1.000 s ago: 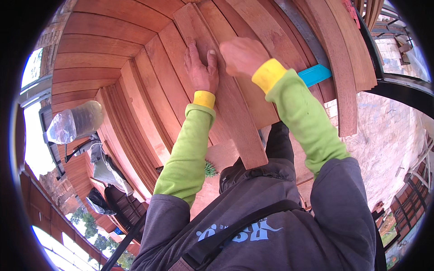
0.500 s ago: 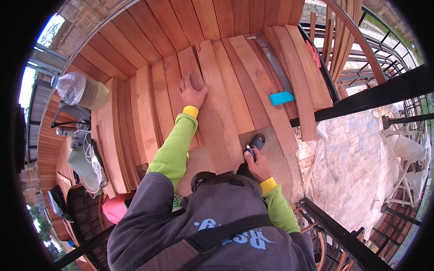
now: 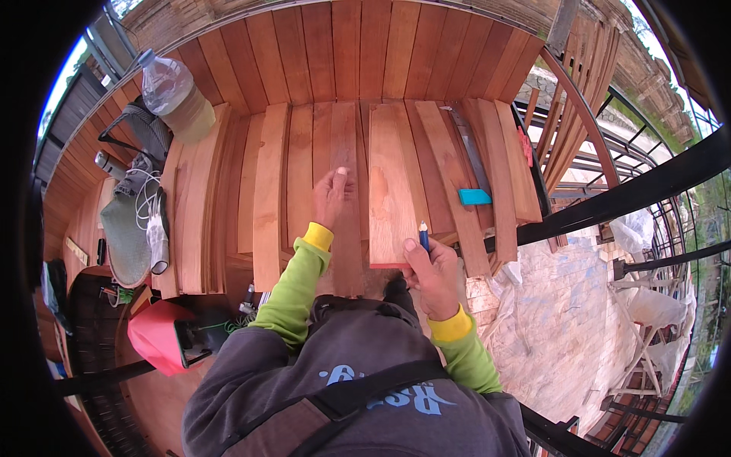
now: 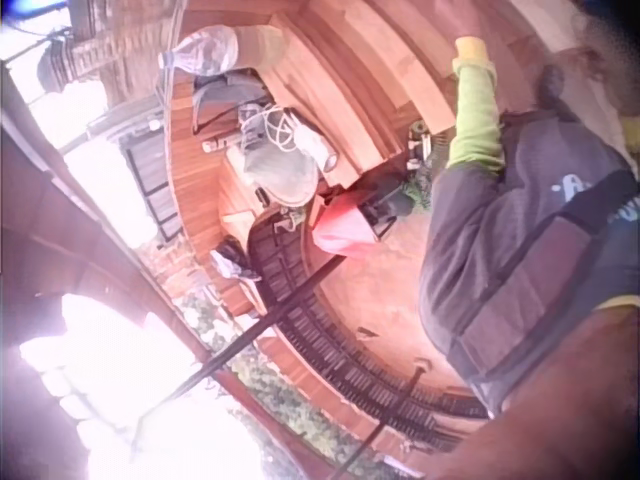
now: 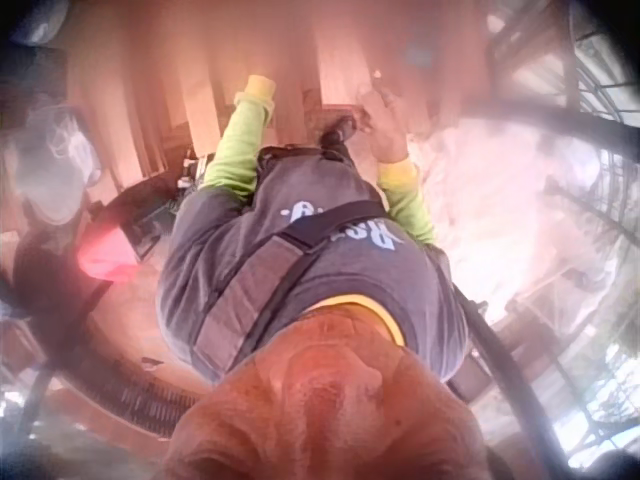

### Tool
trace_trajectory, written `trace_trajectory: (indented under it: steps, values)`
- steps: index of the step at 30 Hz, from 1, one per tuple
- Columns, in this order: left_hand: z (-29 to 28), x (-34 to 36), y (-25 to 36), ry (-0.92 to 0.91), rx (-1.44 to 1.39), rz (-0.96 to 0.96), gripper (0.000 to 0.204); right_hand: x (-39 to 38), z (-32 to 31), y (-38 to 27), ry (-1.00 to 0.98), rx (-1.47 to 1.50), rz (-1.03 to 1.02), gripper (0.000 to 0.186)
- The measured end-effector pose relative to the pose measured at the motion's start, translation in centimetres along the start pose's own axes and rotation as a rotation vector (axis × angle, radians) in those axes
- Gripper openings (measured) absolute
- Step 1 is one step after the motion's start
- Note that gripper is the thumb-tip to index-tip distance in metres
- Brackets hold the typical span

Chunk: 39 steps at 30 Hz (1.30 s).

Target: The person is installing wooden panels on a curved ceiling structure. They repeatedly pick up wooden planks, position them against the ceiling, and mark them with a pen. The person adjusts the planks to fit the curve and aligns them with existing panels.

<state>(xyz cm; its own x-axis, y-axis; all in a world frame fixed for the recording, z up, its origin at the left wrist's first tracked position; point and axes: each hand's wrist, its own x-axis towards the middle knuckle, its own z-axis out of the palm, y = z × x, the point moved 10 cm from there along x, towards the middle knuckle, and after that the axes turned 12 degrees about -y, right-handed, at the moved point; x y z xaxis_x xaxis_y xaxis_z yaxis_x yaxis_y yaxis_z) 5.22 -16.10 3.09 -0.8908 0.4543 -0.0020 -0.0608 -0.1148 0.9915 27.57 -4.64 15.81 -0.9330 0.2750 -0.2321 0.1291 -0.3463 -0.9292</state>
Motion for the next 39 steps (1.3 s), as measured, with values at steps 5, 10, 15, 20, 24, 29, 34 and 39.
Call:
trace_trajectory:
  steps: [5,10,15,20,24,29,34,39]
  values:
    - [4.9,-5.2,3.2,-0.279,-0.547,-0.219,0.042,-1.3,5.3,-1.4,-0.076,-0.667,-0.233,0.027]
    - [3.8,-9.2,5.6,-0.261,-0.537,-0.275,0.055,-4.6,8.9,0.3,-0.270,-1.119,-0.333,0.024]
    - [-2.5,-10.9,7.4,0.051,-0.316,-0.073,0.063,-5.2,11.8,3.9,-0.486,-1.323,-0.475,0.035]
    - [-12.9,-14.4,7.4,0.338,0.124,-0.102,0.059,-4.3,13.3,5.4,-0.613,-1.082,-0.227,0.041]
    - [-18.4,-18.5,9.3,0.454,0.630,-0.242,0.063,-3.4,11.9,6.1,-0.535,-1.023,-0.258,0.034]
    - [-21.3,-20.9,9.6,0.428,0.863,-0.327,0.064,-3.4,12.0,6.9,-0.539,-0.986,-0.251,0.026]
    - [-21.3,-19.2,7.5,0.452,0.970,-0.429,0.058,-3.1,13.0,7.2,-0.574,-0.981,-0.212,0.025]
    - [-22.8,-14.6,6.3,0.511,1.072,-0.423,0.054,-3.1,12.2,7.4,-0.566,-0.983,-0.232,0.024]
